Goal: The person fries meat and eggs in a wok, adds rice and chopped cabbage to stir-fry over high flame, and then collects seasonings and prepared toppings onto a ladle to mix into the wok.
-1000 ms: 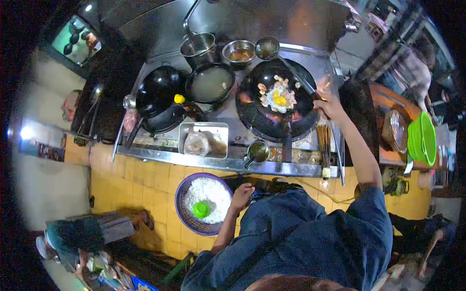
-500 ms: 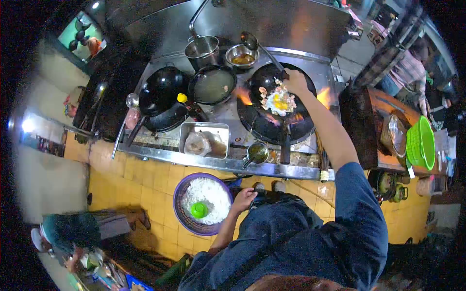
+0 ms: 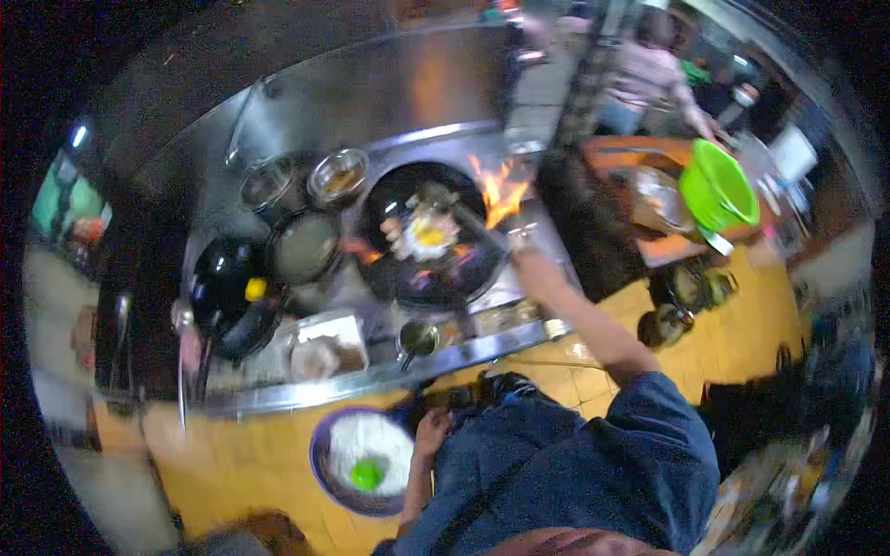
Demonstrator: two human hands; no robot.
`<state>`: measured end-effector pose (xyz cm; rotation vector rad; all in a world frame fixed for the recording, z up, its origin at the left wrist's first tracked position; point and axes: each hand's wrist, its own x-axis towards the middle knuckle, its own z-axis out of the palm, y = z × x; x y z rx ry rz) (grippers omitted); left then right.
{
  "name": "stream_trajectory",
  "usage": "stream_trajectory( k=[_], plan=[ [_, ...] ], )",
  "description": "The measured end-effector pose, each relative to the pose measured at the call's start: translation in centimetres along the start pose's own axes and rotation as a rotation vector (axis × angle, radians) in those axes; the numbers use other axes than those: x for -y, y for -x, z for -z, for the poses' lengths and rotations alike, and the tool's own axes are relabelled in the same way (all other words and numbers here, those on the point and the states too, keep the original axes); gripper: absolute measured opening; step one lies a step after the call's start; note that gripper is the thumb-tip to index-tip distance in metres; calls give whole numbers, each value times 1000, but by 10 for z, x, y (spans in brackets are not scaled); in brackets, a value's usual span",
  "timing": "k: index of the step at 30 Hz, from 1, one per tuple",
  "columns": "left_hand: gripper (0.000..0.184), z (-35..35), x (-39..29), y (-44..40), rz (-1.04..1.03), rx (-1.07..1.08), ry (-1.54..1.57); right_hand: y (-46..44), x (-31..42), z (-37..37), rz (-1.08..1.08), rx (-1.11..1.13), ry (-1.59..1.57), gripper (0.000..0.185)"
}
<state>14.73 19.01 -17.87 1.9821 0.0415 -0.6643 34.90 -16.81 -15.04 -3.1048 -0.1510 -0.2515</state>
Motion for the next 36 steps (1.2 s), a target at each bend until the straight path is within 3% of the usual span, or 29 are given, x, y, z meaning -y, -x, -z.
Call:
stream_trajectory(
  k=[1, 2, 3, 4, 7, 9, 10, 11, 12, 13, 15, 19, 21, 22, 23, 25, 26, 27, 28, 29, 30, 31, 33, 34, 36],
  plan=[
    [35, -8, 24, -10, -105, 2, -53, 10, 18, 38, 122, -113, -60, 15],
    [35, -11, 30, -21, -153, 42, -75, 23, 35, 89, -16, 282, -253, 19],
    [34, -13, 32, -31, -171, 80, -22, 32, 28, 58, 33, 58, -354, 23],
    [34, -16, 25, -39, -180, 113, 39, 29, 41, 107, -14, 353, -314, 29],
    [33, -24, -16, -51, -191, 145, -90, 24, 29, 88, -65, 237, -515, 36],
    [25, -33, -44, -53, -124, 210, -9, 27, 40, 61, -300, 248, -516, 38],
    [21, -28, -96, -35, -78, 231, -89, 35, 57, 58, -306, 181, -327, 48],
    [17, -24, -127, -29, -36, 244, -174, 40, 68, 62, -320, 271, -376, 55],
    [13, -39, -59, -60, -197, 240, 5, 53, 72, 55, -129, 210, -152, 59],
    [14, -37, -81, -55, -153, 310, -39, 51, 78, 91, -231, 311, -318, 51],
    [15, -52, -62, -71, -254, 403, -48, 45, 57, 96, 70, 382, -391, 38],
    [21, -69, -177, -33, -394, 635, -113, 24, 28, 80, -37, 366, -531, 30],
    [27, -78, -215, -21, -491, 969, -13, 48, 46, 48, -168, 58, -448, 30],
    [27, -81, -232, -17, -491, 961, -31, 61, 60, 48, -62, -79, -4, 31],
    [28, -88, -248, -14, -569, 1072, -34, 55, 53, 48, -61, -92, -4, 31],
    [29, -105, -262, -16, -645, 1196, -32, 43, 41, 102, -26, 305, -509, 33],
    [30, -116, -263, -20, -776, 1222, -44, 27, 22, 65, 267, 336, -326, 34],
    [30, -125, -263, -21, -898, 1248, -54, 19, 13, 55, 257, 341, -333, 34],
    [29, -133, -265, -20, -960, 1214, 13, 11, 4, 52, 83, 327, -457, 34],
    [29, -141, -268, -18, -958, 1220, 9, 7, -4, 49, -89, 305, -575, 34],
    [27, -146, -273, -17, -1022, 1204, 8, 22, 6, 42, -148, 147, -468, 33],
    [25, -149, -279, -19, -1088, 1186, 0, 39, 22, 23, -150, 131, -472, 33],
    [24, -158, -285, -21, -1092, 1202, 31, 56, 40, -14, 35, -537, 428, 32],
    [24, -162, -288, -20, -1083, 1215, 55, 48, 33, 6, 33, -549, 434, 32],
    [24, -171, -290, -19, -1054, 1237, 89, 36, 16, 75, 200, 299, -284, 37]
  ],
)
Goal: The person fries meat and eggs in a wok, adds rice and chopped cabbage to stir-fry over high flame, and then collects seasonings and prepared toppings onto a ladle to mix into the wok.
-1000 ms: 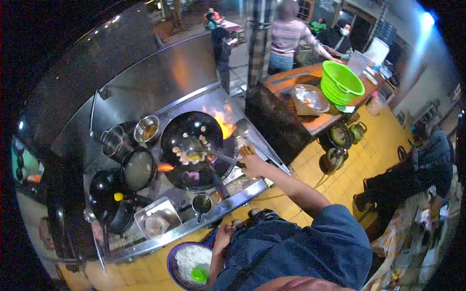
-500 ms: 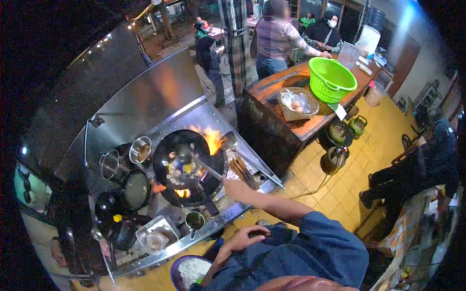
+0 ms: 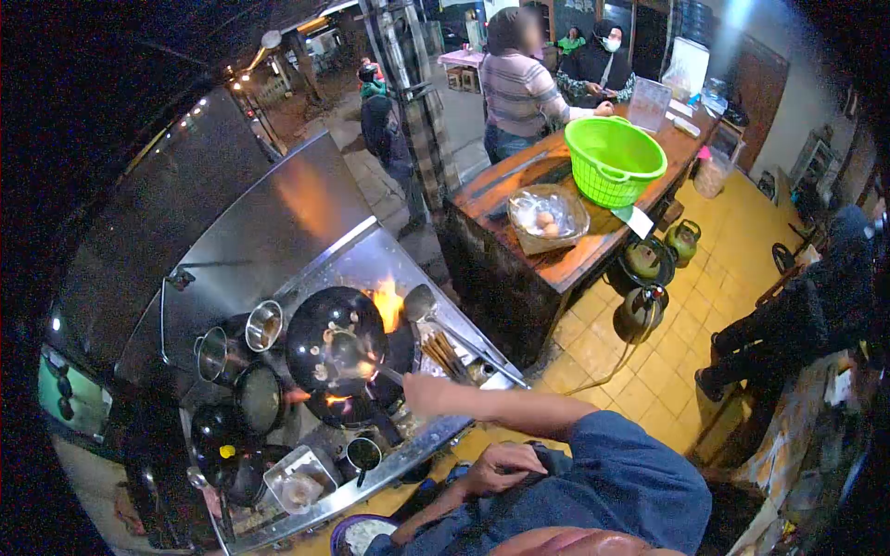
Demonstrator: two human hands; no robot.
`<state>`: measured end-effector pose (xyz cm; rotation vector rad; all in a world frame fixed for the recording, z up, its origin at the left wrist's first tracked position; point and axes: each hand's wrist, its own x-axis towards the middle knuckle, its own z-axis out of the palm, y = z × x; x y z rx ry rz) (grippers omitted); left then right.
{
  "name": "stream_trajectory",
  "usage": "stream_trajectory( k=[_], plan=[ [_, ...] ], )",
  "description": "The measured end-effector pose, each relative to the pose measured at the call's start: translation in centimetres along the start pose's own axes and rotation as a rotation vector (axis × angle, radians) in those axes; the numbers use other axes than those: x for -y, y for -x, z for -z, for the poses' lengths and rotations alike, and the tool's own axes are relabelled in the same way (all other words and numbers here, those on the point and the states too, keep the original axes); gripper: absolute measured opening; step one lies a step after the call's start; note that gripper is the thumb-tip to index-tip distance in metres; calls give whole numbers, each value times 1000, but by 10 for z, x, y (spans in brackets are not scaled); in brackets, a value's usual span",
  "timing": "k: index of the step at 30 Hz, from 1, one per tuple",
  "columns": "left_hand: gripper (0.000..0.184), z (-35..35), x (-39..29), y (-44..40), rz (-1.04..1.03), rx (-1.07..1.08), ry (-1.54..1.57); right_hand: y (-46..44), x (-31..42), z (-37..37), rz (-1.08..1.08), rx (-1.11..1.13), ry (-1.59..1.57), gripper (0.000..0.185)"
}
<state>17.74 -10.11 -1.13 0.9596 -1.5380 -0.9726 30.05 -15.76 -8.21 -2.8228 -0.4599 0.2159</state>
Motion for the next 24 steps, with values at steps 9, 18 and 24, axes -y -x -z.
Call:
stream_trajectory(
  k=[9, 18, 24],
  plan=[
    [16, 9, -15, 10, 123, -34, 108, 19, 39, 0, -136, -315, 116, 22],
    [26, -3, -36, 111, 481, -567, -59, -3, 34, 0, -327, 29, -32, 34],
    [30, -23, -39, 156, 492, -801, -37, -44, -10, -18, -184, -98, -112, 25]
  ],
)
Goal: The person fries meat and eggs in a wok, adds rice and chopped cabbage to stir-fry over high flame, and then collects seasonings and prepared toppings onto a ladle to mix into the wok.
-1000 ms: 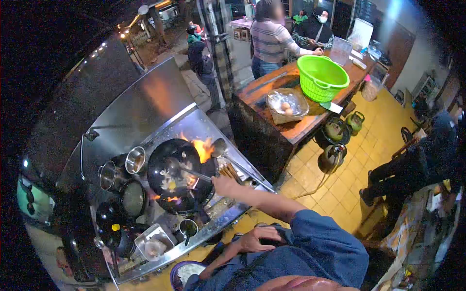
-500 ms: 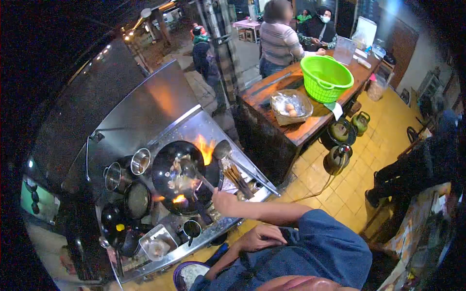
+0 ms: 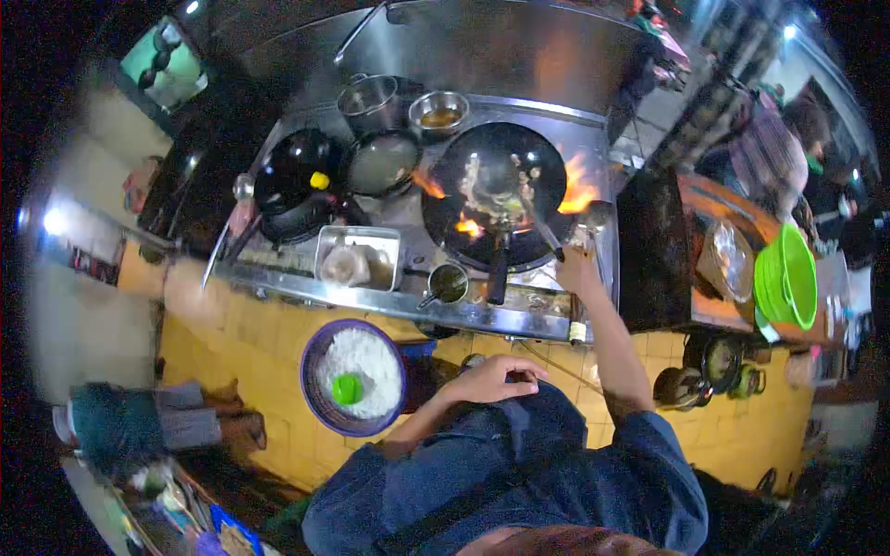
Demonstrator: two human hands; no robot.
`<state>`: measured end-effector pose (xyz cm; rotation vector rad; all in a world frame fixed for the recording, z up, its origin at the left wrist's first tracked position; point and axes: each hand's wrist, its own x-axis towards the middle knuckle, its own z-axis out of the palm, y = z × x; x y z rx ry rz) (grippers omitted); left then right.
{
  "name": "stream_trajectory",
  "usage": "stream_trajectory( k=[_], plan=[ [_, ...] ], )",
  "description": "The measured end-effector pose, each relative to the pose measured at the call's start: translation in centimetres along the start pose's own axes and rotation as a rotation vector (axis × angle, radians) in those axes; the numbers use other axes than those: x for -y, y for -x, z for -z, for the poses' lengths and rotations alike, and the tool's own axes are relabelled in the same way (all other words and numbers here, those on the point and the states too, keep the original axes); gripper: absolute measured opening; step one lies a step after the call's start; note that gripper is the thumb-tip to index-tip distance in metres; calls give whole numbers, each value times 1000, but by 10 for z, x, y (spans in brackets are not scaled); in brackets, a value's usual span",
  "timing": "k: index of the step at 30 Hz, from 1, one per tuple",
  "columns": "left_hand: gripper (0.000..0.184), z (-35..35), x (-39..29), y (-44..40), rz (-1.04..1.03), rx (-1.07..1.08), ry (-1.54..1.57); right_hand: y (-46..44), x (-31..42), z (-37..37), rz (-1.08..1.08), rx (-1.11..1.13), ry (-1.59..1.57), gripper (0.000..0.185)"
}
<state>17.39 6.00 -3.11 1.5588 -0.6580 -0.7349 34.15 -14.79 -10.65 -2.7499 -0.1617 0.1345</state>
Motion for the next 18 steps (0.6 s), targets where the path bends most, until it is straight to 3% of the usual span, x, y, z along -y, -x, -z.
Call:
stream_trajectory(
  k=[1, 2, 4, 5, 7, 9, 13, 15, 17, 18],
  plan=[
    [29, 2, 2, 5, -25, -15, -18, 2, -2, -24, -93, -142, 52, 27],
    [28, 4, 2, 13, -28, -50, -19, 8, -1, -37, -67, -126, 59, 27],
    [30, 6, 3, 30, -8, -129, -32, 20, 5, -49, 396, 279, 603, 30],
    [31, 7, 4, 37, 11, -179, -49, 28, 8, -51, 433, 288, 612, 30],
    [32, 9, 10, 52, 15, -256, -56, 51, 24, -32, -353, 564, -1133, 36],
    [32, 1, 22, 59, 20, -378, -54, 75, -3, -75, -376, 429, -1493, 34],
    [34, -29, 34, 88, 31, -760, -68, 106, -9, -172, -475, 767, -1410, 35],
    [36, -59, 40, 99, 265, -802, 61, 115, -12, -218, -434, 992, -1206, 35],
    [37, -92, 49, 107, 328, -1055, 90, 122, -18, -261, -351, 1187, -948, 35],
    [37, -110, 52, 112, 322, -1062, 148, 125, -22, -279, -293, 1263, -814, 36]
  ],
)
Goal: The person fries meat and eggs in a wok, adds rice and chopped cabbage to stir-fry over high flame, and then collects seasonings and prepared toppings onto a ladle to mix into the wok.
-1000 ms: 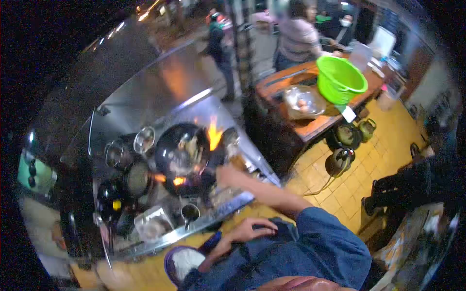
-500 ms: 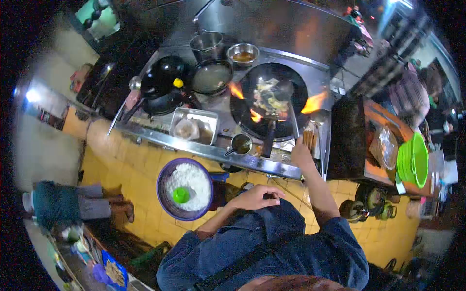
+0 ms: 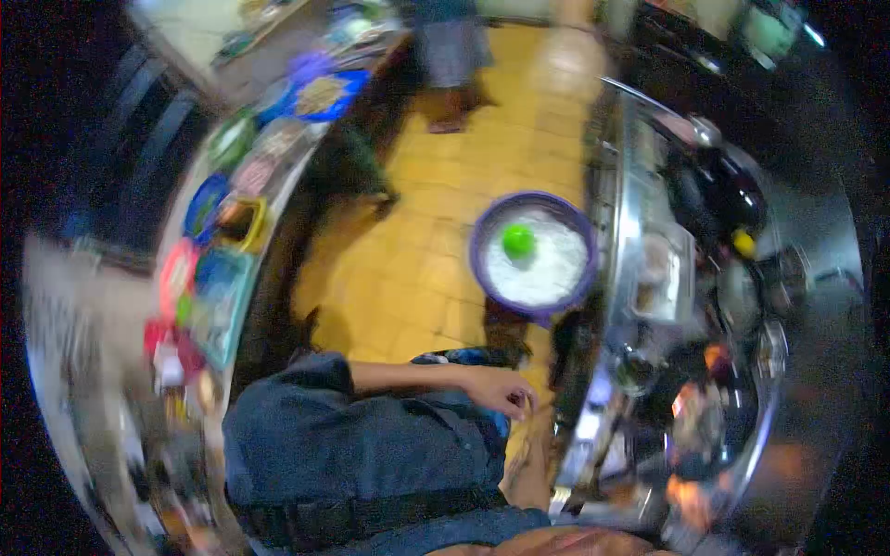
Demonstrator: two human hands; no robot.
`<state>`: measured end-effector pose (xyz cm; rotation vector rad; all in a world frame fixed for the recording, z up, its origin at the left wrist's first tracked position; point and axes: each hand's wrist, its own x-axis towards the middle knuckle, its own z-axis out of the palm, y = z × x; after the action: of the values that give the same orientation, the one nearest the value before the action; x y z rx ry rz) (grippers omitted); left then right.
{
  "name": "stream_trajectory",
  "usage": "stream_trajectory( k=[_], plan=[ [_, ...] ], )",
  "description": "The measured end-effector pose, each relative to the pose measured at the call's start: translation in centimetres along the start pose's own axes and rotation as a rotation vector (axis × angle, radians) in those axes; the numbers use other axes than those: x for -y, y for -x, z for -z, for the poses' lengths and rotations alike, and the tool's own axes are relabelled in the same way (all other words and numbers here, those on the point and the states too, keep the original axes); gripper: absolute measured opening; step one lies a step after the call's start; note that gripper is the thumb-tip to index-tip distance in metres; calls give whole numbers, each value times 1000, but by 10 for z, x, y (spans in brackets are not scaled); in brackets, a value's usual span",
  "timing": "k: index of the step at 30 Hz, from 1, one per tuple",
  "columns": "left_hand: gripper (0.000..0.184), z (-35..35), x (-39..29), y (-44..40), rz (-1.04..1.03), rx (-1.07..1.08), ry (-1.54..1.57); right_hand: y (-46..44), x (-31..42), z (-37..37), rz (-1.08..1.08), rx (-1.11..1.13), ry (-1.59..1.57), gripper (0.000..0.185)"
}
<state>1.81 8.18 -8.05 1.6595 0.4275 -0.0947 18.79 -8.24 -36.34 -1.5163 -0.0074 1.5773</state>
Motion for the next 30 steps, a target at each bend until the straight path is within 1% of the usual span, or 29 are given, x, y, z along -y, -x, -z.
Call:
stream_trajectory(
  k=[1, 2, 3, 5, 6, 7, 9, 10, 11, 12, 13, 14, 15, 16, 17, 18, 19, 20, 21, 22, 23, 24, 25, 27, 28, 29, 30],
  plan=[
    [38, -1, 8, 19, 11, 9, 48, -15, -11, 1, -40, 32, 135, 36],
    [32, -4, 5, 39, -11, -115, 65, -28, -21, 8, -70, 58, 282, 36],
    [32, -8, 16, 56, 20, -220, 98, -40, -31, 14, -96, 76, 440, 37],
    [34, -14, 46, 92, 35, -361, -4, -62, -47, 27, -114, 123, 772, 37],
    [34, -15, 55, 111, 58, -414, 54, -72, -53, 30, -107, 157, 940, 37],
    [34, -17, 61, 133, 67, -477, 58, -84, -59, 28, -90, 200, 1113, 38],
    [35, -21, 71, 164, 11, -698, -16, -112, -63, 21, -14, 300, 1471, 38],
    [35, -20, 72, 190, 43, -752, 114, -121, -65, 6, 34, 358, 1648, 39],
    [35, -19, 76, 219, 27, -813, 123, -132, -67, -17, 97, 427, 1821, 39],
    [34, -20, 79, 241, 74, -877, 131, -147, -72, -45, 180, 506, 1962, 39],
    [34, -21, 84, 271, 113, -942, 147, -164, -79, -85, 311, 590, 2056, 40],
    [33, -21, 85, 302, 192, -1038, 158, -182, -88, -145, 469, 703, 2073, 40],
    [33, -24, 99, 334, 178, -1088, 161, -175, -94, -222, 737, 786, 1991, 40],
    [33, -30, 117, 368, 158, -1289, 146, -169, -91, -310, 604, 1228, 1719, 48],
    [33, -36, 134, 403, 135, -1485, 133, -115, -112, -398, 763, 1129, 1392, 47],
    [33, -48, 142, 442, 131, -1520, 139, -26, -111, -497, 983, 1144, 1415, 52],
    [33, -56, 152, 481, 156, -1602, 270, 49, -121, -587, 875, 1118, 1367, 51],
    [33, -59, 162, 522, 176, -1688, 393, 117, -132, -663, 833, 1261, 1221, 51],
    [33, -69, 178, 559, 184, -1714, 396, 133, -167, -742, 1329, 1450, 1145, 49],
    [34, -84, 195, 575, 243, -1768, 354, 196, -179, -808, 1521, 1672, 1130, 49],
    [34, -99, 209, 590, 300, -1825, 303, 238, -210, -862, 1744, 1714, 900, 51],
    [35, -111, 210, 605, 228, -1778, 536, 282, -236, -900, 1401, 1760, 1078, 54],
    [33, -120, 207, 616, 349, -1795, 586, 292, -279, -947, 1606, 1760, 1071, 58],
    [34, -153, 266, 603, 523, -1874, 428, 318, -351, -1021, 1637, 1998, 1036, 62],
    [34, -171, 287, 594, 471, -1932, 513, 318, -391, -1051, 1629, 2000, 1034, 62],
    [34, -185, 301, 586, 417, -1990, 597, 313, -434, -1076, 1730, 1887, 1206, 65],
    [33, -192, 299, 588, 305, -2033, 730, 312, -465, -1096, 1827, 1755, 1370, 67]
  ],
)
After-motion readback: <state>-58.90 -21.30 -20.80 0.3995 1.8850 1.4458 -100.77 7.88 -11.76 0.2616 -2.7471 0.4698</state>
